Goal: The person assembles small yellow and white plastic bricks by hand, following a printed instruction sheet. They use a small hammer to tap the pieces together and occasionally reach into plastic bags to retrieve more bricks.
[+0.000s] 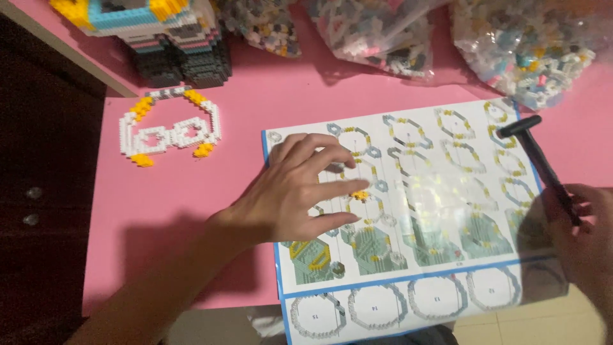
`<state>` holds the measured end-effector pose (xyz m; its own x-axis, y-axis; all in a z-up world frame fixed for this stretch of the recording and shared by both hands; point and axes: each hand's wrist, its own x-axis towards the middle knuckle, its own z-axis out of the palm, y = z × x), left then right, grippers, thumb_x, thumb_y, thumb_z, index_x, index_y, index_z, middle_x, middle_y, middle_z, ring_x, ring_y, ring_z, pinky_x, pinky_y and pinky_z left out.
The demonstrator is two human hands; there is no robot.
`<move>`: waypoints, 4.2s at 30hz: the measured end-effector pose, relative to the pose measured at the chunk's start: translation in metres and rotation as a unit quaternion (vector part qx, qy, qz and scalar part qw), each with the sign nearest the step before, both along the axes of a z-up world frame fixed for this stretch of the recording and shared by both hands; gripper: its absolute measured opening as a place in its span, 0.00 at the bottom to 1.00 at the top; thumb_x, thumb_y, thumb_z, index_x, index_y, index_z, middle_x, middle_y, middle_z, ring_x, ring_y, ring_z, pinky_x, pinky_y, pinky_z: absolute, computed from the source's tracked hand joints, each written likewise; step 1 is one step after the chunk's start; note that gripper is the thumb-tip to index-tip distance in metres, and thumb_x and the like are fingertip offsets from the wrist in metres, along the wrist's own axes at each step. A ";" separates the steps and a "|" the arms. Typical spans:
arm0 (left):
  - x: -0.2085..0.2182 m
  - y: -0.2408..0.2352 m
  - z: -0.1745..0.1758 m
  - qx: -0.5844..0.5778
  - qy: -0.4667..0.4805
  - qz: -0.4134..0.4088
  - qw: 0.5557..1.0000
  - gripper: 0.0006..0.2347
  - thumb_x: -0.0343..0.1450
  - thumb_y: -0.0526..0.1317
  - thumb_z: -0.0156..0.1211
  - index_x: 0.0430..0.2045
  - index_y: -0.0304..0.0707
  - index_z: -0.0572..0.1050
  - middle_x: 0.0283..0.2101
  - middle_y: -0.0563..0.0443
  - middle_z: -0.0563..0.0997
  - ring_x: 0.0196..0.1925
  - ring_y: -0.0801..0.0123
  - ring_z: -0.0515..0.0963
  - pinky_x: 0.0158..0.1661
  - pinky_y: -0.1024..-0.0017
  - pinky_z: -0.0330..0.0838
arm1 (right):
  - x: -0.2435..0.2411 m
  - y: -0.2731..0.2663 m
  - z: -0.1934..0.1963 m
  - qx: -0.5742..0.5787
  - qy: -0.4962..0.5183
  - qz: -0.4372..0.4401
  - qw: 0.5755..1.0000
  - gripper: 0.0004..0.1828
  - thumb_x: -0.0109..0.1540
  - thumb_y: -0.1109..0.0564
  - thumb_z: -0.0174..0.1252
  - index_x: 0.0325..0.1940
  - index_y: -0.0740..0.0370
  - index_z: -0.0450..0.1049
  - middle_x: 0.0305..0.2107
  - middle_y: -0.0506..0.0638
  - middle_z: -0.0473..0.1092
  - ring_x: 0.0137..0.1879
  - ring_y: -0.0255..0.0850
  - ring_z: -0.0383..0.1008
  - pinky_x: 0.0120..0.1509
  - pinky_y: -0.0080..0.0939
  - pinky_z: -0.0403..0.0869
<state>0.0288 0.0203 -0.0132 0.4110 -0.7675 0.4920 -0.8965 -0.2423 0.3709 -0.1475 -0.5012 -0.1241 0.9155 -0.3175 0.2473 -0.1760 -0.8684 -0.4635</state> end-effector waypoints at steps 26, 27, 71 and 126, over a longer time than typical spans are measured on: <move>0.001 0.002 -0.008 0.004 -0.096 -0.048 0.994 0.16 0.76 0.52 0.67 0.44 0.38 0.87 0.33 0.50 0.78 0.41 0.59 0.72 0.49 0.55 0.61 | -0.060 0.202 0.054 -0.177 0.305 -0.015 0.936 0.35 0.53 0.36 0.68 0.65 0.32 0.72 0.34 0.40 0.85 0.40 0.49 0.86 0.51 0.49 0.82; 0.001 0.002 -0.007 0.003 -0.093 -0.050 0.994 0.16 0.76 0.52 0.66 0.43 0.38 0.87 0.33 0.50 0.78 0.41 0.59 0.72 0.49 0.55 0.61 | -0.061 0.205 0.057 -0.190 0.208 0.017 0.959 0.27 0.58 0.38 0.66 0.61 0.35 0.75 0.30 0.40 0.82 0.38 0.48 0.84 0.46 0.48 0.79; 0.008 0.004 -0.013 0.009 0.002 -0.052 0.999 0.24 0.73 0.59 0.65 0.47 0.34 0.85 0.23 0.55 0.80 0.33 0.63 0.68 0.40 0.61 0.58 | -0.049 0.231 0.081 -0.150 0.067 0.082 0.983 0.23 0.60 0.54 0.68 0.60 0.51 0.80 0.23 0.46 0.78 0.27 0.46 0.76 0.35 0.49 0.75; -0.050 -0.019 -0.010 -0.154 0.133 -0.117 0.972 0.04 0.78 0.30 0.69 0.43 0.29 0.81 0.36 0.43 0.84 0.39 0.55 0.83 0.40 0.59 0.80 | -0.024 0.130 0.021 0.271 0.013 -0.139 0.952 0.14 0.90 0.54 0.48 0.74 0.66 0.62 0.54 0.57 0.69 0.58 0.41 0.74 0.58 0.35 0.74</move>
